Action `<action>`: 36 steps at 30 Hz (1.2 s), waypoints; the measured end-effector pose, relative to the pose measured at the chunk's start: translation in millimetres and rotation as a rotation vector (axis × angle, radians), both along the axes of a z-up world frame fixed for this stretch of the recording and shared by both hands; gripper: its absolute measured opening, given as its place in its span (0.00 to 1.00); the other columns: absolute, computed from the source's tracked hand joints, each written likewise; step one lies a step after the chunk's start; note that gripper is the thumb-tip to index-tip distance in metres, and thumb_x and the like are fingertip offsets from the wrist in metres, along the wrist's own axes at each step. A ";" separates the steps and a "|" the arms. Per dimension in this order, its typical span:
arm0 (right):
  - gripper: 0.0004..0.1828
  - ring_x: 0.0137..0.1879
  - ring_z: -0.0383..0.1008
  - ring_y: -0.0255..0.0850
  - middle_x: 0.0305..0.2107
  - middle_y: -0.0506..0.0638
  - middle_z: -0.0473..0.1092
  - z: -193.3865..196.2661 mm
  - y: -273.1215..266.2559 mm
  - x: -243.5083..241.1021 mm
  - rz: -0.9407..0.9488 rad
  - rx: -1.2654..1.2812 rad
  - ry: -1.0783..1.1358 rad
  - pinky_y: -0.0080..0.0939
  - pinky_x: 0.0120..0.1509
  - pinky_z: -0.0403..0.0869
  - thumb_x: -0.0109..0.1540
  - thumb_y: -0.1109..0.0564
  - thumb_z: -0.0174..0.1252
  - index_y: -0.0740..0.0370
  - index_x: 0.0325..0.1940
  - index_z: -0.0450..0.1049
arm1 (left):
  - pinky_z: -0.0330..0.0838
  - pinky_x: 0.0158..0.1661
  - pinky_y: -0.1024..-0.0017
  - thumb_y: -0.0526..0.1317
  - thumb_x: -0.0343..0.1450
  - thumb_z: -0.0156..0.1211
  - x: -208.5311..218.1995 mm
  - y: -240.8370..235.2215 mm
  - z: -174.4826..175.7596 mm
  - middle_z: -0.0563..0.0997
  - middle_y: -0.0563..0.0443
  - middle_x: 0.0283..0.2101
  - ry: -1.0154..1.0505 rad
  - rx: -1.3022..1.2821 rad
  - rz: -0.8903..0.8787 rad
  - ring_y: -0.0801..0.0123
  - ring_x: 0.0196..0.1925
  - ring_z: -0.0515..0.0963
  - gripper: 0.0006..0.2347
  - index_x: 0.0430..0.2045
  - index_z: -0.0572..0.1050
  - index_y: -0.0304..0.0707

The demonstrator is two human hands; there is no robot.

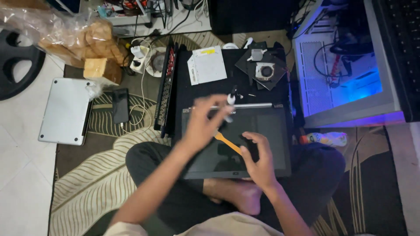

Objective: The person sits on the floor and cleans various disassembled laptop parts using a small brush and a syringe-like tool. They wipe the screen, a metal frame, and a hard drive, then apply a substance from the syringe to the hard drive and wipe it again.

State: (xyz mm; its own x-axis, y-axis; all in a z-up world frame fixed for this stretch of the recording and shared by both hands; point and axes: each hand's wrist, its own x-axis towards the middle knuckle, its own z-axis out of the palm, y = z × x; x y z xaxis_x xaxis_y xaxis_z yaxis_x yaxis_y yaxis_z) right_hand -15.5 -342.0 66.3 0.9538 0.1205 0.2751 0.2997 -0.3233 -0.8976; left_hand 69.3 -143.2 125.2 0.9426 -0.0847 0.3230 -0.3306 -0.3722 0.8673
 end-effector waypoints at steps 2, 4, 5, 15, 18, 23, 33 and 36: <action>0.24 0.61 0.72 0.49 0.54 0.57 0.70 6.8 -6.5 -4.6 0.038 0.113 0.052 0.49 0.67 0.67 0.69 0.54 0.52 0.62 0.68 0.61 | 0.71 0.52 0.62 0.41 0.71 0.68 -25.3 -24.6 21.0 0.84 0.51 0.33 0.088 -0.148 -0.040 0.61 0.43 0.84 0.07 0.40 0.79 0.44; 0.30 0.62 0.71 0.49 0.57 0.60 0.68 19.9 -13.8 -8.5 0.073 0.225 0.115 0.49 0.68 0.66 0.70 0.50 0.48 0.65 0.74 0.53 | 0.74 0.49 0.66 0.39 0.68 0.72 -44.5 -37.1 31.6 0.86 0.48 0.33 0.187 -0.297 -0.084 0.64 0.41 0.86 0.08 0.35 0.79 0.40; 0.24 0.52 0.75 0.43 0.47 0.55 0.73 29.5 -18.6 -9.8 0.020 0.110 0.254 0.42 0.61 0.70 0.69 0.51 0.50 0.62 0.67 0.61 | 0.72 0.48 0.70 0.41 0.70 0.68 -50.4 -38.0 31.6 0.83 0.52 0.39 0.218 -0.271 -0.126 0.69 0.45 0.82 0.06 0.35 0.79 0.41; 0.18 0.30 0.69 0.40 0.35 0.48 0.74 38.9 -122.4 32.0 -0.130 -0.673 0.137 0.40 0.33 0.66 0.72 0.57 0.50 0.49 0.67 0.70 | 0.45 0.74 0.43 0.45 0.74 0.64 -67.5 2.4 -26.7 0.58 0.39 0.74 -0.014 0.267 0.065 0.44 0.80 0.51 0.18 0.60 0.74 0.48; 0.21 0.40 0.68 0.55 0.43 0.60 0.69 30.3 -151.0 62.2 -0.075 -0.813 -0.216 0.52 0.38 0.65 0.71 0.69 0.56 0.61 0.69 0.72 | 0.41 0.73 0.35 0.48 0.79 0.53 -66.3 16.4 -41.5 0.44 0.43 0.79 0.105 0.349 0.105 0.38 0.81 0.37 0.21 0.67 0.68 0.46; 0.20 0.40 0.71 0.48 0.46 0.56 0.73 34.5 -160.0 86.0 -0.083 -1.076 -0.216 0.45 0.37 0.67 0.70 0.64 0.60 0.55 0.67 0.76 | 0.39 0.73 0.38 0.54 0.80 0.45 -61.9 14.6 -65.6 0.42 0.35 0.78 0.102 0.584 0.064 0.38 0.80 0.38 0.24 0.72 0.62 0.52; 0.19 0.38 0.77 0.46 0.47 0.52 0.77 41.5 -167.7 87.6 -0.082 -1.256 -0.256 0.41 0.35 0.74 0.70 0.58 0.63 0.49 0.66 0.78 | 0.38 0.75 0.43 0.55 0.81 0.41 -45.1 21.3 -70.4 0.42 0.38 0.79 0.054 0.702 -0.007 0.43 0.81 0.38 0.24 0.73 0.61 0.54; 0.20 0.36 0.76 0.47 0.48 0.52 0.76 51.2 -161.3 88.7 -0.033 -1.221 -0.199 0.44 0.36 0.76 0.70 0.60 0.59 0.50 0.67 0.77 | 0.40 0.75 0.44 0.55 0.81 0.40 -47.5 22.8 -77.8 0.46 0.42 0.79 0.000 0.800 -0.014 0.44 0.81 0.41 0.24 0.74 0.56 0.56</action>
State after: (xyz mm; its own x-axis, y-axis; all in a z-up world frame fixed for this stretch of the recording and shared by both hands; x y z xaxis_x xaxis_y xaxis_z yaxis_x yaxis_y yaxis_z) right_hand 73.2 -503.3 117.5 0.9158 0.3766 0.1398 0.3721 -0.9264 0.0577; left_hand 21.8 -120.5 47.4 0.9398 -0.3023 0.1594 -0.3397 -0.8775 0.3385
